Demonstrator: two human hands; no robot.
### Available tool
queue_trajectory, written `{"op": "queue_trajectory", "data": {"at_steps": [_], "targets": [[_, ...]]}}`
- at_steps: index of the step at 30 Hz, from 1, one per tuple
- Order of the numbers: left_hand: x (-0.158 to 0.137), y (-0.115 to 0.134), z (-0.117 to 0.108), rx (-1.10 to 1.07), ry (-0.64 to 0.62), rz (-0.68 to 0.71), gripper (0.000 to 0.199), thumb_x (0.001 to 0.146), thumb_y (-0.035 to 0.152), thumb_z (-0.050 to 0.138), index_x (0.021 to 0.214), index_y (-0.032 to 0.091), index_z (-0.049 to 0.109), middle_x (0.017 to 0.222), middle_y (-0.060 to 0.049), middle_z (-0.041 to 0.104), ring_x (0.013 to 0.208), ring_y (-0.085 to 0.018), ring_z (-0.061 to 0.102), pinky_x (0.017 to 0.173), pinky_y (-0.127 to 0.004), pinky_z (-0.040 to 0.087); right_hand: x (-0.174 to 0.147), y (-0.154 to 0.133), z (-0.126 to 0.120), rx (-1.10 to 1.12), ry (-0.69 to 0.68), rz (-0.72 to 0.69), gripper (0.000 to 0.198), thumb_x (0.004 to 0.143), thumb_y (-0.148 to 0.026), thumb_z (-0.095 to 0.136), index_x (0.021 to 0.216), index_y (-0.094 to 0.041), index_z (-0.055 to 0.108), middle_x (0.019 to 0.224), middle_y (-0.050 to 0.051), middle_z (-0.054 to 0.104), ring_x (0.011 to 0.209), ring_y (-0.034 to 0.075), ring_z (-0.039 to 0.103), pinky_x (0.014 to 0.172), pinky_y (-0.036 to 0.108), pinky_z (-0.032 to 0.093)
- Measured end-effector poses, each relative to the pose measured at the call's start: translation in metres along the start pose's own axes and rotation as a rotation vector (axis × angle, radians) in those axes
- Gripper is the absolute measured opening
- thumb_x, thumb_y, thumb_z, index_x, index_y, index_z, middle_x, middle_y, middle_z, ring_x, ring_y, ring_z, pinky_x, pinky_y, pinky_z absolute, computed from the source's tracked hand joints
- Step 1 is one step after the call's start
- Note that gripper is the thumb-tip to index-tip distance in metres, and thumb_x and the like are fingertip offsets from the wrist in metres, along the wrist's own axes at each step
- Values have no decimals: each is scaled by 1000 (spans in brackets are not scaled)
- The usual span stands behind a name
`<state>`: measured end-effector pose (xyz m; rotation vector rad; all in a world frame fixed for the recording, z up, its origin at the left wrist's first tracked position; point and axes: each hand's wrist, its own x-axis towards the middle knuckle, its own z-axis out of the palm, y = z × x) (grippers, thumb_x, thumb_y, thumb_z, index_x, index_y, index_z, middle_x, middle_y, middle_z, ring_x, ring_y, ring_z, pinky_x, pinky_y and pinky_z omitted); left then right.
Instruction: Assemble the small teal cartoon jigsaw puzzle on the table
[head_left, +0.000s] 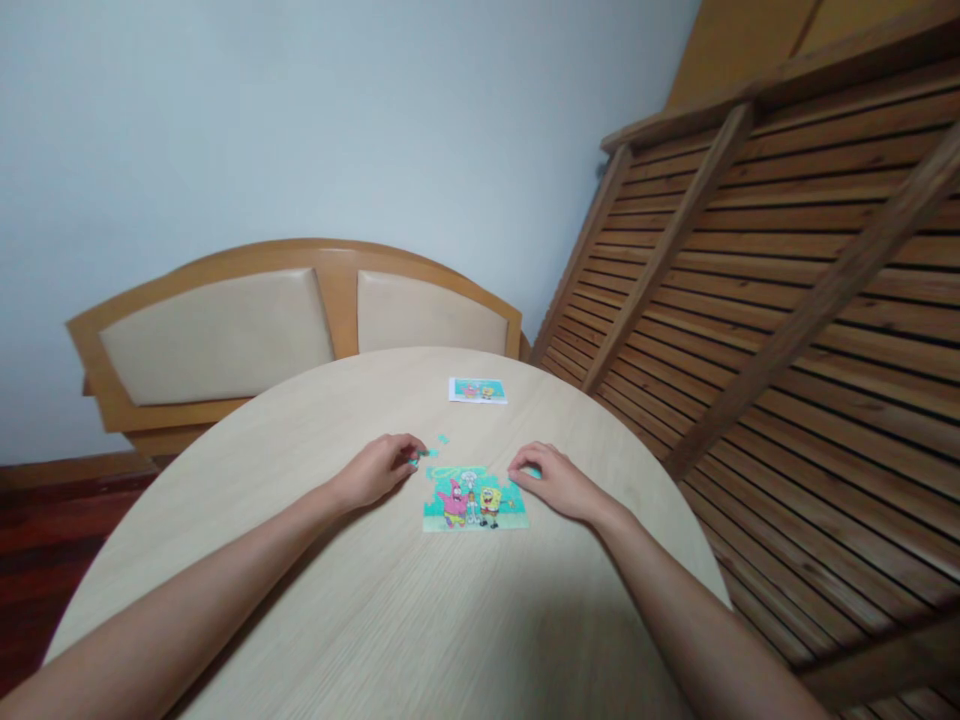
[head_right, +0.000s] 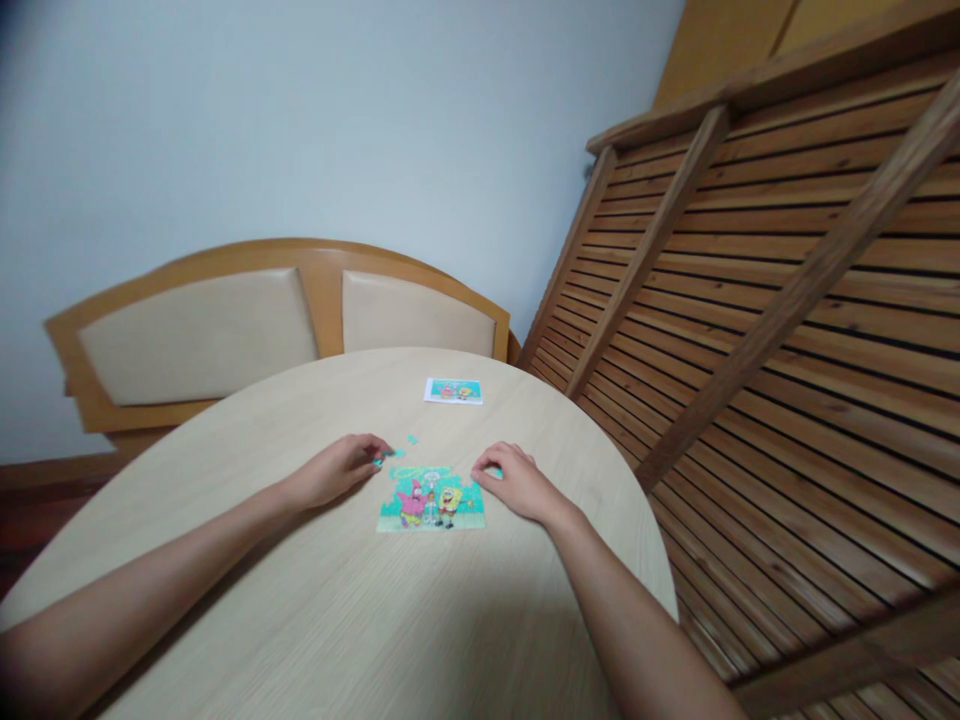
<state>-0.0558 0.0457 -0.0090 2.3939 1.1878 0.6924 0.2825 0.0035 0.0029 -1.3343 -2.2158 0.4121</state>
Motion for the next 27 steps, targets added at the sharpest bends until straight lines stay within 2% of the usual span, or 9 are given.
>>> {"op": "queue_trajectory", "data": {"at_steps": [3,5,9,11,13,19,24,27], "targets": [[-1,0,0,-13,3,10,29,84,21,56,112,19,64,101,-6,69,92,-21,63,85,-33,48,1,7,-2,9,24,-8,18,92,-33,58,91,-21,71,98,6,70,96,22,63,89,34,46],[-2,1,0,-7,5,7,31,83,21,55,113,19,64,101,-6,69,92,-21,64,86,-33,48,1,17,-8,11,90,22,20,93,-28,53,94,-20,71,99,8,71,97,22,64,91,35,47],[-3,4,0,20,9,2,34,81,18,55,113,18,64,99,-6,69,91,-21,64,86,-33,49,-3,41,-26,-18,231,198,22,91,-23,50,94,-18,71,100,10,73,95,22,66,89,35,48],[-3,7,0,29,15,-4,36,79,17,54,113,18,64,98,-7,69,91,-21,63,86,-33,49,-6,52,-32,-26,247,295,22,89,-25,53,94,-18,72,96,9,75,89,22,68,84,34,50],[-4,9,0,30,22,-7,37,78,16,54,114,17,63,98,-7,69,91,-22,63,86,-34,49,-8,57,-34,-7,228,334,22,87,-29,56,93,-18,73,92,9,76,84,22,68,80,34,50],[-4,14,0,45,25,-7,38,78,14,53,114,17,62,101,-7,69,91,-22,65,85,-35,51,-7,52,-25,7,159,254,24,79,-39,70,88,-18,77,98,10,74,91,25,67,85,37,50],[-6,19,-2,201,27,76,31,82,11,51,109,18,65,103,-8,70,96,-24,64,87,-37,50,-4,48,-19,-22,117,205,19,78,-32,69,88,-17,75,96,9,71,91,24,64,86,36,48],[-9,29,-3,279,19,153,27,89,11,47,105,19,67,102,-8,70,97,-24,63,88,-38,49,-4,48,-18,-22,97,222,17,75,-26,68,88,-16,73,97,9,70,93,24,63,88,36,48]]}}
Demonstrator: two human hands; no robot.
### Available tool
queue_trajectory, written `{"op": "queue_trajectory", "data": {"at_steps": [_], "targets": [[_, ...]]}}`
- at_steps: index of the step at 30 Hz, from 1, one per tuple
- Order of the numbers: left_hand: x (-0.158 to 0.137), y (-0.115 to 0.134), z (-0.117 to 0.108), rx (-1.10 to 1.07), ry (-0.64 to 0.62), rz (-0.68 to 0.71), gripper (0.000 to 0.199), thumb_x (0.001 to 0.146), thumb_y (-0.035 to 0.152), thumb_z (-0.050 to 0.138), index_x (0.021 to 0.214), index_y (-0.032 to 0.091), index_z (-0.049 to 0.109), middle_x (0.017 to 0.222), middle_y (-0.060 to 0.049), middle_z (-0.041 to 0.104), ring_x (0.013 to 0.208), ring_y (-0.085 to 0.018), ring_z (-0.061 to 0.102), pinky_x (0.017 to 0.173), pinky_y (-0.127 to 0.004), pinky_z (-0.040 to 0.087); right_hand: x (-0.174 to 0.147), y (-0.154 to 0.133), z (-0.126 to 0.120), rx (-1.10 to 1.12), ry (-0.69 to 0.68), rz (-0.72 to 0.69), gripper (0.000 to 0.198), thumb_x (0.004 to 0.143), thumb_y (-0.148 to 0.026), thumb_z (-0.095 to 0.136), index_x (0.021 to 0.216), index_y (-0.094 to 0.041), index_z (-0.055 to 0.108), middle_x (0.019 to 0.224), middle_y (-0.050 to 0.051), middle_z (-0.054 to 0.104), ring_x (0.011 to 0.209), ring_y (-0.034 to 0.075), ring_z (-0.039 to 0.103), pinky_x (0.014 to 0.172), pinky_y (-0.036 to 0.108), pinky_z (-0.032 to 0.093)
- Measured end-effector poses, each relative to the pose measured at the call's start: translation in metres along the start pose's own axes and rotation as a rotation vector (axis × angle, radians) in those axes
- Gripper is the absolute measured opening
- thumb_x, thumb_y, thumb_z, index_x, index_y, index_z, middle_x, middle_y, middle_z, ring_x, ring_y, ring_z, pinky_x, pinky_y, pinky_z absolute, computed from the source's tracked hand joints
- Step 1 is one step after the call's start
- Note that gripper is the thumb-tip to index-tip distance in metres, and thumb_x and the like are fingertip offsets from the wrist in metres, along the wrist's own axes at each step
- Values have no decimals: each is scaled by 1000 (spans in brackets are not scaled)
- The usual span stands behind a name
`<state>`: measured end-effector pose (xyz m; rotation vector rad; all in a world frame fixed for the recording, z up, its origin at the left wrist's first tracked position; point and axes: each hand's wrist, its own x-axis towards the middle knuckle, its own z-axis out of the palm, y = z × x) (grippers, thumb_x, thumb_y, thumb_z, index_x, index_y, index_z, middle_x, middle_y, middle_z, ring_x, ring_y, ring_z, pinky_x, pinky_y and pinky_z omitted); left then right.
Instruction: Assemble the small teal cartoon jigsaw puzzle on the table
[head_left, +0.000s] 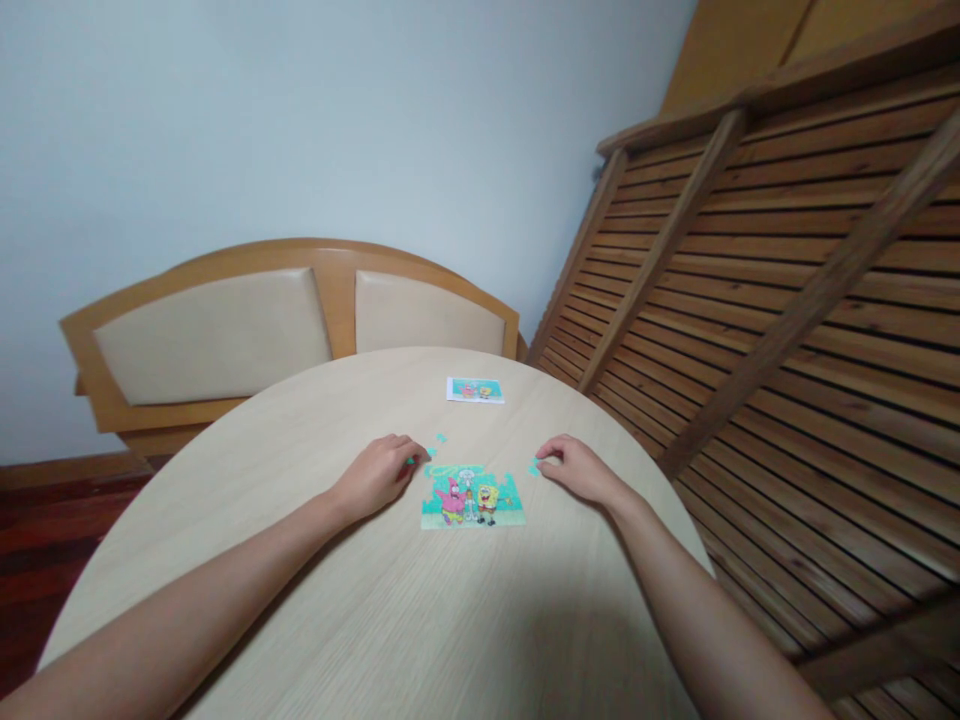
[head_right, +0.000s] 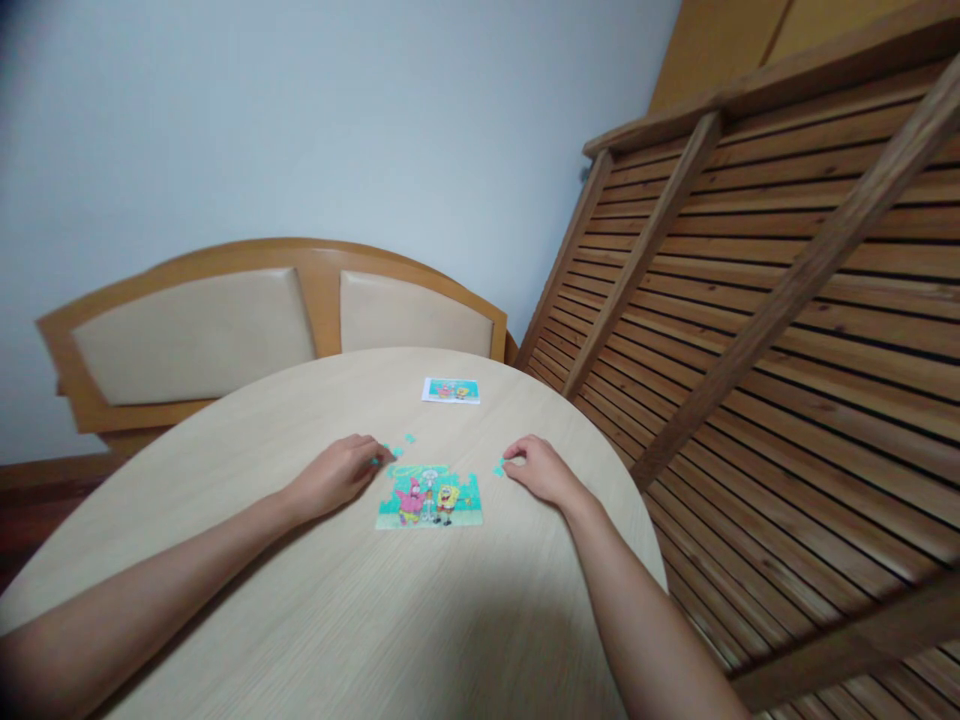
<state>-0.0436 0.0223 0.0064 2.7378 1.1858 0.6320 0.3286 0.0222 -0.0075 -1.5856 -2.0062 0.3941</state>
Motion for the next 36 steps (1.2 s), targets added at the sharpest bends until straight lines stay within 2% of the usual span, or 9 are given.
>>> {"op": "queue_trajectory", "data": {"at_steps": [4,8,11,14,18,25,36], "targets": [[-4,28,-4,-21,-5,159,26,98,24,46,115,20,66,115,-10,67,105,-24,61,95,-40,48,-2,-5,0,4,-25,-2,19,72,-22,66,90,-16,70,98,8,68,94,23,62,89,35,46],[-12,57,-3,-93,-106,364,39,101,38,48,137,26,55,141,-11,54,128,-28,51,109,-45,39,-5,-13,-2,91,-66,-43,15,73,-19,62,88,-17,65,88,4,68,83,19,61,79,32,47],[-16,67,-2,-121,-198,440,44,100,41,49,142,26,50,146,-11,50,133,-30,47,113,-47,37,-7,-20,-1,186,-66,-87,11,79,-23,61,87,-18,64,83,3,67,81,18,61,77,31,48],[-16,68,-3,-158,-219,467,44,99,41,50,140,26,51,145,-11,52,131,-29,49,112,-46,38,-7,-29,2,295,-66,-107,17,83,-32,63,89,-17,66,85,5,69,82,18,62,77,31,49],[-16,68,-5,-183,-207,484,44,98,40,51,140,27,51,144,-11,52,131,-30,50,112,-47,39,-9,-47,6,366,-134,-108,23,84,-38,66,89,-16,69,88,6,73,84,20,65,80,33,51],[-15,70,-4,-173,-219,491,45,98,41,51,140,26,50,142,-12,53,129,-30,51,111,-47,40,-15,-60,11,359,-215,-128,19,83,-35,68,85,-17,72,87,6,75,82,20,67,79,32,52],[-14,70,-5,-184,-214,499,45,99,41,50,141,26,49,141,-12,54,128,-30,52,110,-46,41,-15,-64,12,364,-205,-106,18,81,-35,69,82,-17,72,86,6,75,82,20,68,78,32,52]]}}
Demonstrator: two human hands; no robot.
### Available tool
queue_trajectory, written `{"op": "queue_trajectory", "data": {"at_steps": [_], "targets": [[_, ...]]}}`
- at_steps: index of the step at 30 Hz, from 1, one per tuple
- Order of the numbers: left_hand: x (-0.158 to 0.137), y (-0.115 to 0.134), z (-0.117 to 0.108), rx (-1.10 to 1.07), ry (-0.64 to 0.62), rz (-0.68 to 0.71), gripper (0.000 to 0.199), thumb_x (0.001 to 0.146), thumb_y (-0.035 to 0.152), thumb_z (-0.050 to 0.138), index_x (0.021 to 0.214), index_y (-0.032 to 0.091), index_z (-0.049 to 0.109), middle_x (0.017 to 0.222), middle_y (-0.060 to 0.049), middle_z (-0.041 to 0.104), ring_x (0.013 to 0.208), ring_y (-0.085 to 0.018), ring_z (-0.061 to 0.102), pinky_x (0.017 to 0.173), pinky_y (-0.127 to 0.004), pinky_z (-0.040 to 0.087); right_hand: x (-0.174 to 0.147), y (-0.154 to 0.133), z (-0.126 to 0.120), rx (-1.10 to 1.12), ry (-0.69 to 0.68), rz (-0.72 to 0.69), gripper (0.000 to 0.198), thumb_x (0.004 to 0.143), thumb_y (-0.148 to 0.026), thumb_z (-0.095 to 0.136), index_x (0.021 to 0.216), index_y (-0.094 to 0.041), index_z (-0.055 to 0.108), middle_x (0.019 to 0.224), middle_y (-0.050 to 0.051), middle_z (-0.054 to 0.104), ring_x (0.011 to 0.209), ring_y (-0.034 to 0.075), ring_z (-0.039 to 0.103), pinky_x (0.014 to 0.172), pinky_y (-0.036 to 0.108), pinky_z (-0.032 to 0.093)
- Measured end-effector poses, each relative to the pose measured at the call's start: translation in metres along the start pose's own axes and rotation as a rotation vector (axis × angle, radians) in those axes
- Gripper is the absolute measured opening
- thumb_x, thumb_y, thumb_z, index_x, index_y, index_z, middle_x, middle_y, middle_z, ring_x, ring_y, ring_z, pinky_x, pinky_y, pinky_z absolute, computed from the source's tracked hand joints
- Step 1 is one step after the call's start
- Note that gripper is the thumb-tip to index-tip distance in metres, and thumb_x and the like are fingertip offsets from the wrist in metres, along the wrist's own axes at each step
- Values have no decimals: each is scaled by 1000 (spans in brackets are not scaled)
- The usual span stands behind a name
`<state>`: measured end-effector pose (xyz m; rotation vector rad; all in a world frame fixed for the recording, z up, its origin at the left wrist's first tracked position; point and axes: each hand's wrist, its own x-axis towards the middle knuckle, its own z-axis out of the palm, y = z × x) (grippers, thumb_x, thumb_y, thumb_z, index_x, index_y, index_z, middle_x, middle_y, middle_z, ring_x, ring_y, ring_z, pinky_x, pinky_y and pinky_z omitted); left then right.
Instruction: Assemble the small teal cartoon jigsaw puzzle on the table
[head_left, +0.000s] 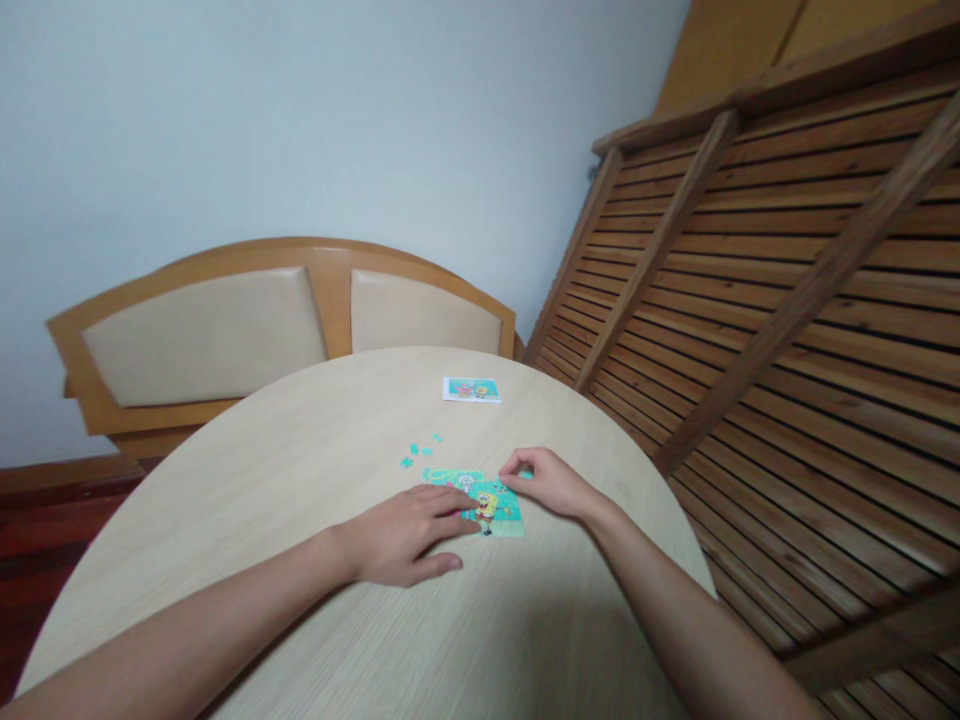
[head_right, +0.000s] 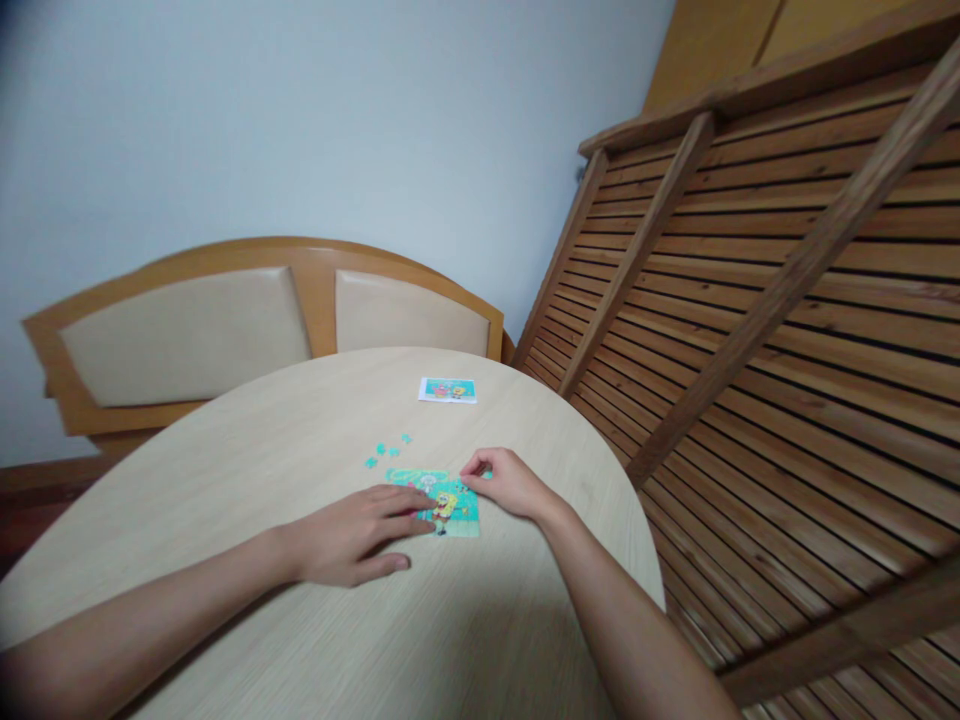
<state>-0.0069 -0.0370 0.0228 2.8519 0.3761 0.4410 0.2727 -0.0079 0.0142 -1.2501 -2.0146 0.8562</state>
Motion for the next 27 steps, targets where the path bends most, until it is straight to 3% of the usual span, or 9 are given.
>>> {"op": "queue_trajectory", "data": {"at_steps": [12,20,24,27], "targets": [[0,-1,0,28,-39,-21,45,100,42,48,141,26,48,141,-12,52,129,-29,50,111,-45,39,0,0,0,-193,4,-90,8,80,-27,70,78,-20,73,83,4,73,86,20,65,85,33,47],[-1,-2,1,13,3,6,43,99,40,50,139,25,50,141,-12,53,128,-30,51,110,-45,40,0,0,-11,-261,-7,-156,13,86,-30,67,83,-21,76,87,4,74,89,21,65,89,35,45],[-3,-4,3,27,5,29,44,98,41,51,138,23,50,141,-13,53,128,-30,52,110,-46,41,-2,10,-28,-255,118,-70,20,87,-34,64,89,-18,75,95,8,74,92,23,66,87,35,47],[-4,-5,3,34,3,28,43,98,41,51,137,22,51,140,-13,54,128,-30,52,110,-46,41,-5,20,-36,-272,111,-6,21,85,-35,65,87,-17,75,94,9,74,90,23,66,86,35,48]]}}
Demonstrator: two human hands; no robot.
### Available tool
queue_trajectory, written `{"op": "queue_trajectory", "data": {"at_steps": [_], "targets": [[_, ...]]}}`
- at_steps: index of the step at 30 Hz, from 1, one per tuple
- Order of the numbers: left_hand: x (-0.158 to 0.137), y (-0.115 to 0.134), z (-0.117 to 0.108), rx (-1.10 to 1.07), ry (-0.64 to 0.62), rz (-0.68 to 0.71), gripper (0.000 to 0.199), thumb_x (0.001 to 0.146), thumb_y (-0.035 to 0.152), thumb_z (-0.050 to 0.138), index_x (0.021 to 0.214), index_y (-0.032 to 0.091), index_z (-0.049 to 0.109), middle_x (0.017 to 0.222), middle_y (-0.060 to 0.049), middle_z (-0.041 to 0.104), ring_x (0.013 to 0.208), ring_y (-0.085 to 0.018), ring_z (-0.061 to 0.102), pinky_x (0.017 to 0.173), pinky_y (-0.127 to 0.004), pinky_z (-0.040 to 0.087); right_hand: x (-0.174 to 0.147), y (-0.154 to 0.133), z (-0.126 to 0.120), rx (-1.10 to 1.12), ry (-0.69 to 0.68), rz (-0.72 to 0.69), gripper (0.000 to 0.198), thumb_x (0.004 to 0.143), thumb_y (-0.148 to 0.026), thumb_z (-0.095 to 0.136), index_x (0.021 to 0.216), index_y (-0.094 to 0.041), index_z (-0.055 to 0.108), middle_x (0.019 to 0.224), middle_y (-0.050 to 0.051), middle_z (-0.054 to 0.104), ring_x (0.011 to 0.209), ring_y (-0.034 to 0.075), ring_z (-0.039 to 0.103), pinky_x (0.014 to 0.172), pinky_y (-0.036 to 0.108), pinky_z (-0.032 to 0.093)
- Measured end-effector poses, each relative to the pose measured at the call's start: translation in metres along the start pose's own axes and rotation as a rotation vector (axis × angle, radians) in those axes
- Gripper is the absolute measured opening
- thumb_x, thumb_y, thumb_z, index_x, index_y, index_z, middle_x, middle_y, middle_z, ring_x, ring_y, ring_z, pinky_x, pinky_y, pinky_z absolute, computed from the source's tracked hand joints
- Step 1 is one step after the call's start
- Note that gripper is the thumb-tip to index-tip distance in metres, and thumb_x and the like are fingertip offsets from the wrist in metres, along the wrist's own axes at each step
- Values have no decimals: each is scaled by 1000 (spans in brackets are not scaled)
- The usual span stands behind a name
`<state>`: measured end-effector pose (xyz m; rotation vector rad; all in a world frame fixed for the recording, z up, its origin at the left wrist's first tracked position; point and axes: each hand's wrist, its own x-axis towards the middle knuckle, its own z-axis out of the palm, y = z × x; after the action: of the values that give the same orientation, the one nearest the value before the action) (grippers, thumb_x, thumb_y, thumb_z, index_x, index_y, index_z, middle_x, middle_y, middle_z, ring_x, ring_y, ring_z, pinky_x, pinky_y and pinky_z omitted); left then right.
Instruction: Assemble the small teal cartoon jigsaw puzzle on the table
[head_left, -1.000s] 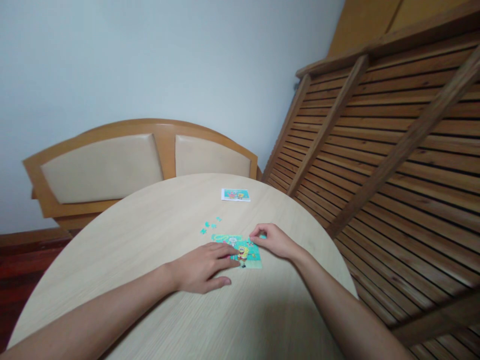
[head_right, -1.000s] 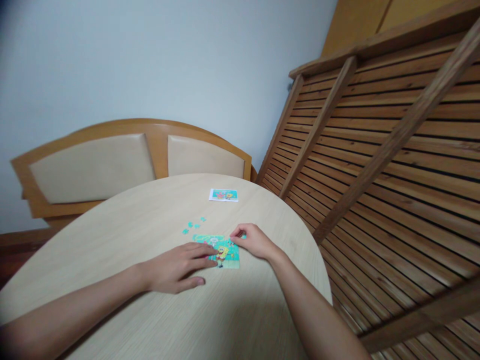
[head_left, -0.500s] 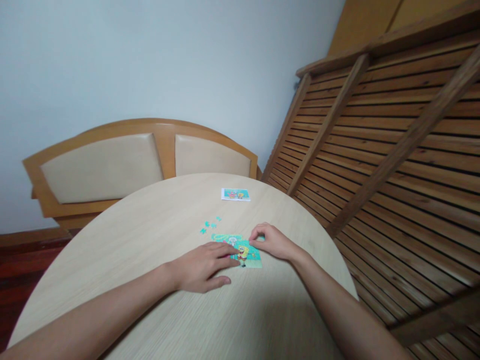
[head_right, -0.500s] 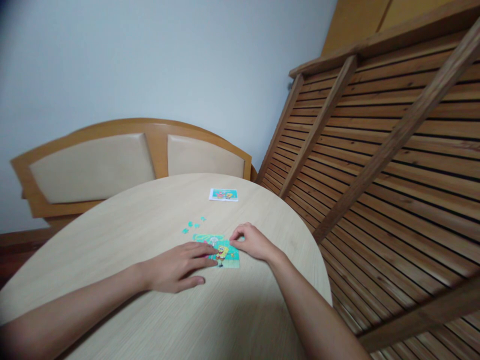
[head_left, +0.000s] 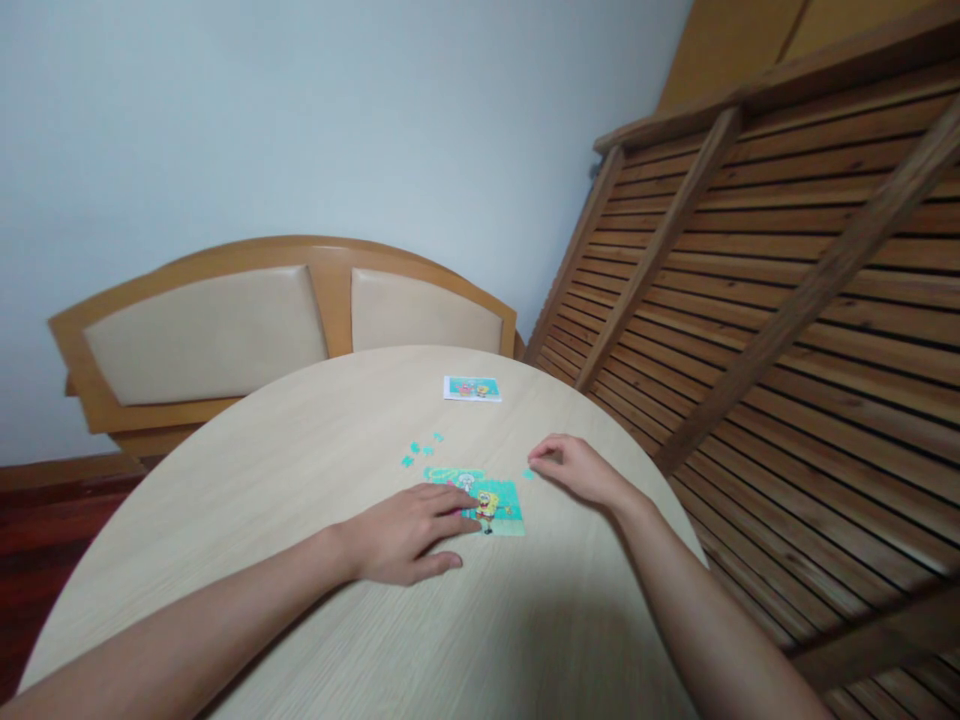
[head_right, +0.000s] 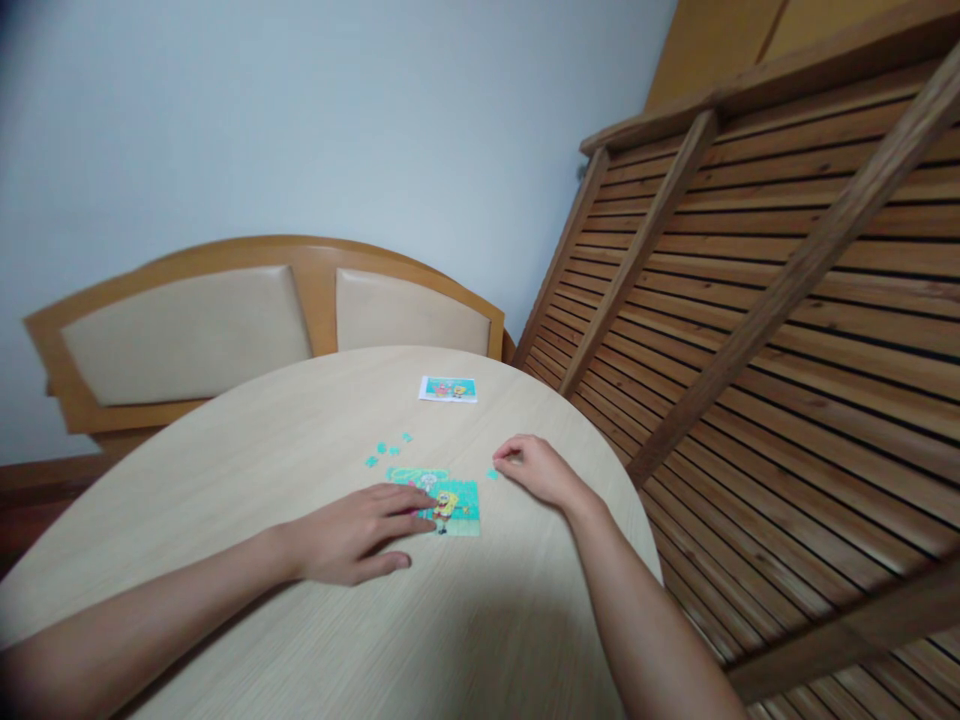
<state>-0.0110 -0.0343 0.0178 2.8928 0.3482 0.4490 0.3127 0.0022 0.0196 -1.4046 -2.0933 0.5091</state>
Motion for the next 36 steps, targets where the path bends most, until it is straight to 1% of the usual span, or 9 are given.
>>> {"op": "queue_trajectory", "data": {"at_steps": [3,7,13,17,19,21,25,31,36], "targets": [[0,1,-1,-5,8,0,43,99,41,50,138,23,51,140,-13,54,127,-30,53,109,-46,42,-1,6,0,-12,-68,30,19,81,-35,69,87,-18,76,93,8,73,89,23,66,84,34,49],[0,1,-1,4,-11,-7,43,99,41,50,138,22,51,141,-13,53,128,-30,52,110,-46,41,-2,4,3,-15,-90,23,17,77,-31,73,88,-18,76,94,7,73,90,23,66,85,34,49],[1,0,0,5,-12,-9,43,99,42,51,137,22,51,140,-13,54,127,-30,52,109,-46,41,-2,-3,6,30,-134,-95,18,85,-26,65,96,-21,78,96,8,72,92,22,66,88,35,49],[1,0,-1,12,-28,-17,44,99,41,51,138,22,50,141,-13,53,128,-30,51,110,-46,41,0,-3,11,34,-114,-128,22,88,-20,59,98,-22,78,98,8,73,94,22,66,89,35,50],[1,1,-1,6,-16,-11,44,99,41,51,139,23,50,141,-13,53,128,-29,51,110,-46,41,0,-3,13,27,-89,-114,23,88,-19,58,100,-21,77,102,8,73,96,22,66,91,36,49],[1,1,-1,3,-9,-7,44,98,41,51,138,23,50,141,-12,54,128,-29,52,110,-46,41,0,-3,14,6,-65,-85,21,88,-23,60,101,-20,76,103,9,73,97,22,66,90,36,49],[1,0,0,2,-4,-6,44,98,41,51,138,23,51,141,-13,53,128,-29,52,110,-46,41,0,-2,13,-49,-41,-44,16,83,-30,68,92,-19,76,96,8,72,91,22,66,85,35,49],[2,0,1,7,-4,-6,44,98,41,51,138,22,51,141,-13,53,128,-30,51,109,-46,41,3,-2,17,-65,-47,-39,11,78,-22,67,87,-18,73,94,7,70,90,21,64,86,32,47],[2,1,1,19,-24,-14,44,98,42,50,138,22,51,141,-13,52,128,-30,51,109,-46,41,2,-6,19,-63,-69,-1,15,74,-17,66,88,-16,70,94,7,69,90,21,62,85,32,46]]}}
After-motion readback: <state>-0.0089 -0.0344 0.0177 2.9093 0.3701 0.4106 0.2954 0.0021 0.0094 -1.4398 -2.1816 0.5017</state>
